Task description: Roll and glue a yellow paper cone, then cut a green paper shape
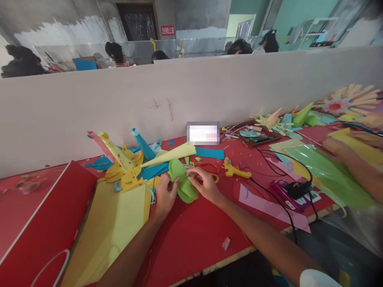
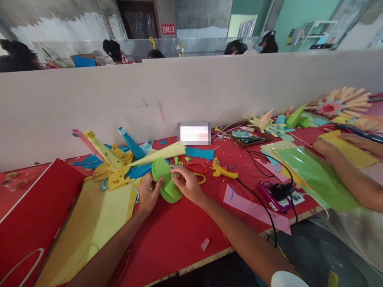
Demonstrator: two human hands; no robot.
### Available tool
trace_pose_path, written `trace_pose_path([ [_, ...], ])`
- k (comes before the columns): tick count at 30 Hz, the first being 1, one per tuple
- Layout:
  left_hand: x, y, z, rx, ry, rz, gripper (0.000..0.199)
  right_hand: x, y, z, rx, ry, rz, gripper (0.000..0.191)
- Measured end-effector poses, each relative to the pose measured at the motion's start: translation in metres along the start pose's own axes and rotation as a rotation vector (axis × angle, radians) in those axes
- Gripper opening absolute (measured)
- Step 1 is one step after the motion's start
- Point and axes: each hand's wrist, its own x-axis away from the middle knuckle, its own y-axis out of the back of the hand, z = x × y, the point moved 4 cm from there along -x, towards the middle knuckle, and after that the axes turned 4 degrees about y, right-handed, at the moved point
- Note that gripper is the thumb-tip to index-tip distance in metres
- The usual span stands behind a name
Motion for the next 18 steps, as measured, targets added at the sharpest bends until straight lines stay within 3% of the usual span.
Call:
trace_pose_path([
  [3, 0.002, -0.006, -0.008, -0.044, -0.133, 0.111, 0.044, 0.002, -0.008, 0.001, -0.042, 0.027, 0.114, 0.05],
  [8, 0.002, -0.01, -0.006, -0.004, -0.13, 0.202, 0.044, 0.004, -0.014, 0.001, -0.106, 0.021, 0.23, 0.08],
  [18, 0.002, -0.006, 0.006, 0.08, -0.041, 0.145, 0.032, -0.002, -0.005, -0.002, -0.457, -0.112, 0.135, 0.066],
])
